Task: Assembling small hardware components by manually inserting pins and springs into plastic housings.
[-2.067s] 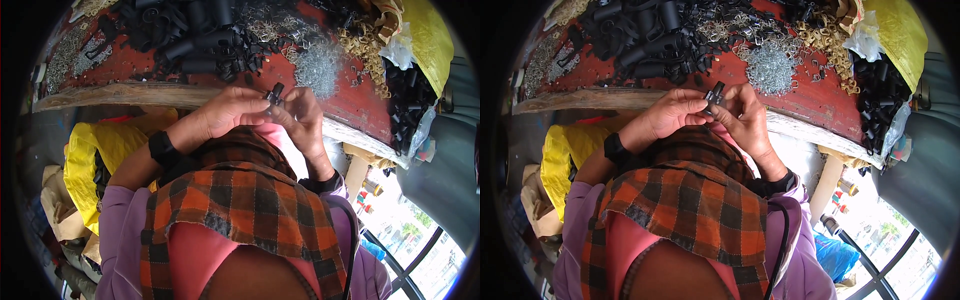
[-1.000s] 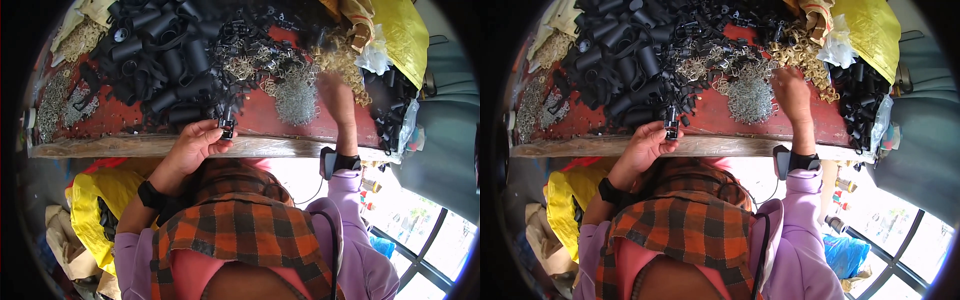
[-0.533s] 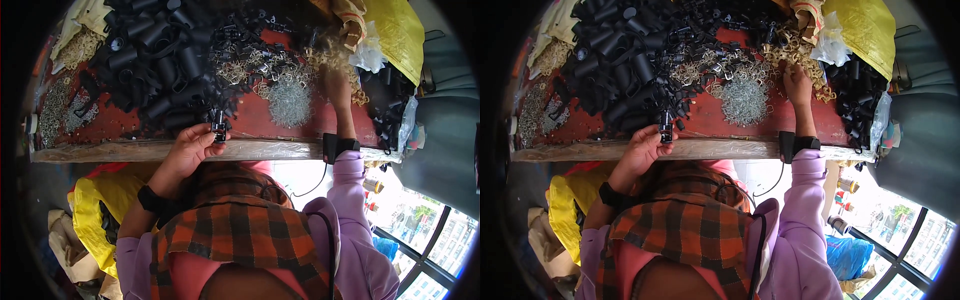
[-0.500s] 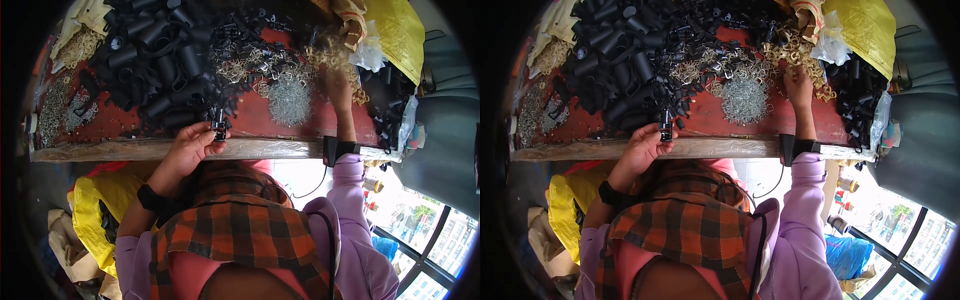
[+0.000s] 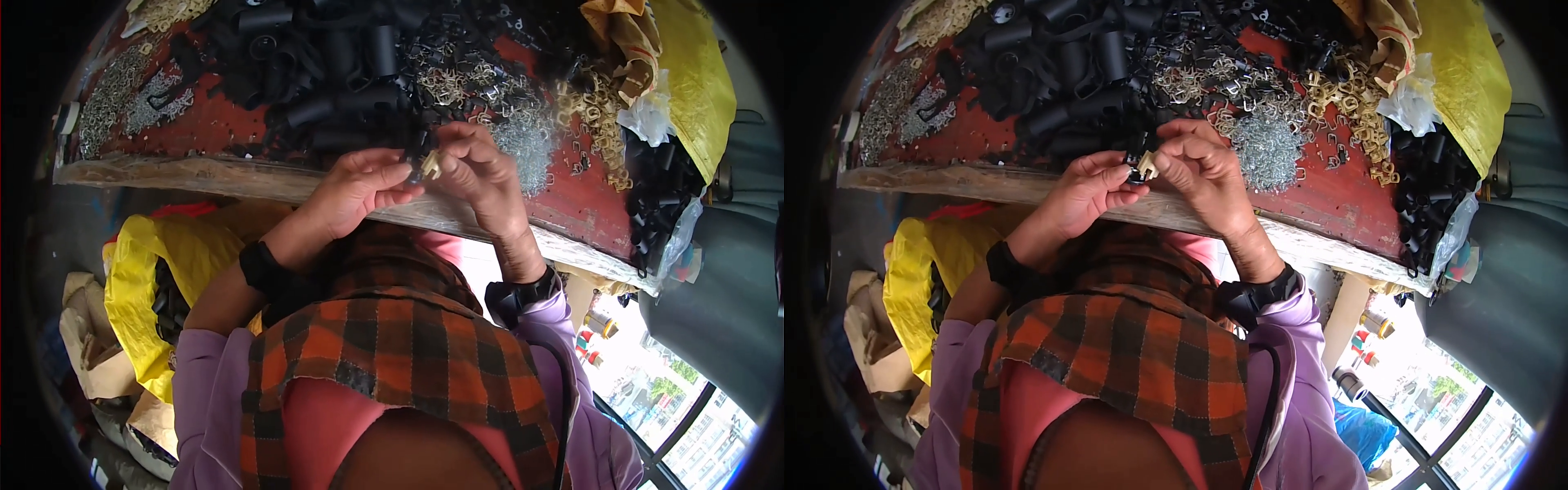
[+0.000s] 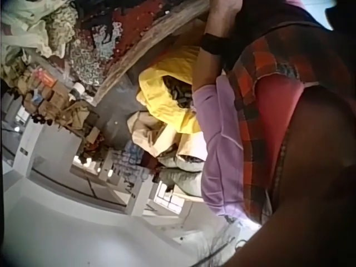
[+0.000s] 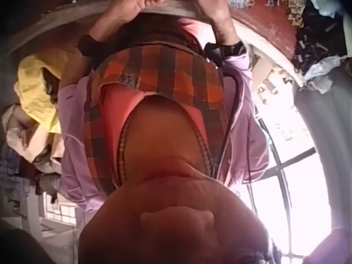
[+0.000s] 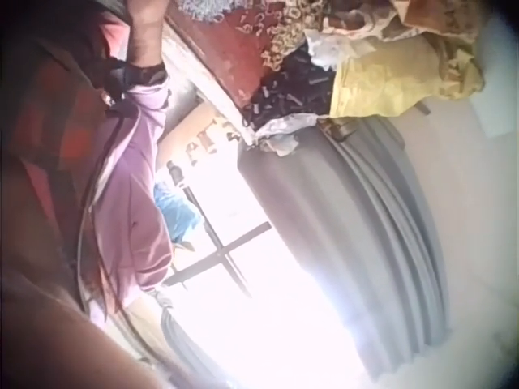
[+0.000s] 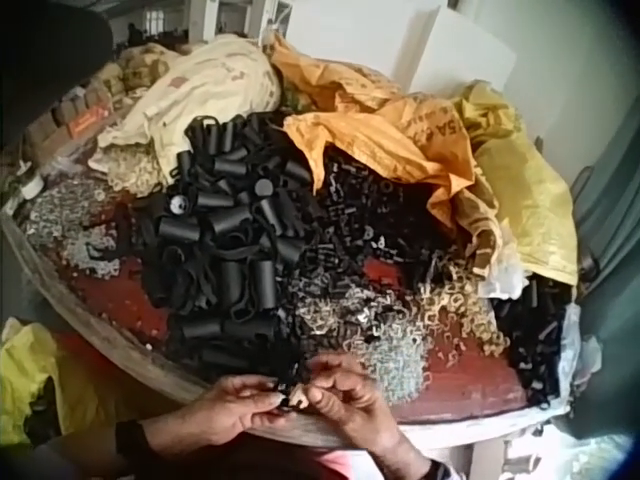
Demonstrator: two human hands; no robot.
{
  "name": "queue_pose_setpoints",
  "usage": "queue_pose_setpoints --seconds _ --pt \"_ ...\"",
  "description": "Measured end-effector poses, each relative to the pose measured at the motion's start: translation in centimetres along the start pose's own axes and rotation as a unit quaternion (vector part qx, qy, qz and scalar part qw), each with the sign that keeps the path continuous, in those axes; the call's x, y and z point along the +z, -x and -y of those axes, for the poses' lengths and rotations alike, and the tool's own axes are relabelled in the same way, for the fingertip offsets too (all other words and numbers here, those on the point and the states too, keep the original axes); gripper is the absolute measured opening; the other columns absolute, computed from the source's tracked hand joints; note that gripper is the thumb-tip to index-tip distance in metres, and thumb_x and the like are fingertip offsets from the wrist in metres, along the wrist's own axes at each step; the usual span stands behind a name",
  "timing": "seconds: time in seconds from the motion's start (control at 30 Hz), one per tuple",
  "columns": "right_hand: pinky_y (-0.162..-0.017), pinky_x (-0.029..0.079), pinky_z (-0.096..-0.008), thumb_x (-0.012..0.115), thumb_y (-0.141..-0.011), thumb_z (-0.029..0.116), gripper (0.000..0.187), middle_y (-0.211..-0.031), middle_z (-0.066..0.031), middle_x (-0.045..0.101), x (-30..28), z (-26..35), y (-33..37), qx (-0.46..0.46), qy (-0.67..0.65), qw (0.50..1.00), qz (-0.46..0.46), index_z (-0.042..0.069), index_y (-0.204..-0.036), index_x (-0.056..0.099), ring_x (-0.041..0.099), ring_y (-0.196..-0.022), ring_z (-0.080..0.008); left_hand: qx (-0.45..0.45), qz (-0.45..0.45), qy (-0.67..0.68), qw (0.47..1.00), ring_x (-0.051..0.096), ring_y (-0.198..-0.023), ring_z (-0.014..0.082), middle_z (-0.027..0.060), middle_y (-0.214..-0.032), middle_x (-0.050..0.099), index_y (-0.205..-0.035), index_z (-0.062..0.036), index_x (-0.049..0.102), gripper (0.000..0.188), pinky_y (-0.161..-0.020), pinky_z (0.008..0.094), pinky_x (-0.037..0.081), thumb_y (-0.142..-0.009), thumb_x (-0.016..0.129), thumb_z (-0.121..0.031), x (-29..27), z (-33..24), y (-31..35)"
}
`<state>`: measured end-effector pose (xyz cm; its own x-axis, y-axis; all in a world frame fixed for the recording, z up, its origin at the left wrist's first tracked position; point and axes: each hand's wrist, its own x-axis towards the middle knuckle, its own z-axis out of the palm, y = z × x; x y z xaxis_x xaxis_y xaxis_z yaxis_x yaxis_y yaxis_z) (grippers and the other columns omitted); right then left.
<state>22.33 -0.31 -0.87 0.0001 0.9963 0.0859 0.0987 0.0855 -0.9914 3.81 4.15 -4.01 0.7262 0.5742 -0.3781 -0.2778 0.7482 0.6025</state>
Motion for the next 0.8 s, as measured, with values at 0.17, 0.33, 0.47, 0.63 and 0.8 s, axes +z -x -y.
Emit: queue_pose_setpoints --seconds 0.17,0.33,0.47,0.63,0.8 --pt "-0.078 0.038 -0.0263 0.063 -0.076 0.011 0.013 -0.097 -0.0105 0.051 1.5 -0.2 -0.2 -0.016 0.066 0.998 0.020 0.001 -0.083 0.058 0.047 -0.093 -0.0168 -0.013 0.023 0.025 0.999 0.060 -0.084 0.0210 0.0086 -0.095 0.058 -0.103 -0.0019 0.054 0.022 -0.070 0.0255 0.051 -0.084 0.051 -0.012 -0.5 -0.1 0.3" --pt "-0.078 0.038 -0.0261 0.063 -0.075 0.011 0.018 -0.094 -0.0104 0.051 2.5 -1.2 -0.1 0.002 0.025 0.999 -0.048 0.001 -0.089 0.055 0.047 -0.091 -0.0172 -0.017 0.040 0.048 0.998 0.060 -0.083 0.0199 0.0081 -0.094 0.058 -0.103 -0.0013 0.054 0.023 -0.071 0.0246 0.051 -0.084 0.052 -0.013 -0.5 -0.2 -0.1" --pt "-0.077 0.039 -0.0260 0.063 -0.075 0.010 0.021 -0.092 -0.0089 0.051 2.7 -1.9 0.1 0.035 -0.034 0.996 -0.072 0.002 -0.092 0.054 0.047 -0.088 -0.0167 -0.025 0.032 0.017 0.999 0.060 -0.082 0.0179 0.0086 -0.093 0.059 -0.102 -0.0004 0.054 0.022 -0.070 0.0230 0.050 -0.085 0.051 -0.014 0.1 -0.6 0.0" --pt "-0.071 0.042 -0.0237 0.060 -0.079 0.014 0.023 -0.091 -0.0041 0.053 -0.7 -2.5 0.1 0.048 0.055 0.997 -0.011 0.002 -0.097 0.051 0.051 -0.075 -0.0104 -0.026 0.012 0.016 0.999 0.059 -0.080 0.0151 0.0093 -0.092 0.059 -0.100 -0.0002 0.054 0.022 -0.070 0.0216 0.050 -0.086 0.049 -0.016 -0.7 -0.5 0.5" --pt "-0.066 0.044 -0.0254 0.062 -0.074 0.010 0.021 -0.086 -0.0071 0.056 -0.9 -2.4 -0.7 -0.087 0.438 0.895 0.011 0.004 -0.093 0.056 0.054 -0.069 -0.0149 -0.002 -0.018 0.035 0.999 0.059 -0.080 0.0137 0.0095 -0.091 0.059 -0.101 -0.0008 0.053 0.023 -0.070 0.0213 0.049 -0.086 0.048 -0.017 -0.8 -1.1 1.6"
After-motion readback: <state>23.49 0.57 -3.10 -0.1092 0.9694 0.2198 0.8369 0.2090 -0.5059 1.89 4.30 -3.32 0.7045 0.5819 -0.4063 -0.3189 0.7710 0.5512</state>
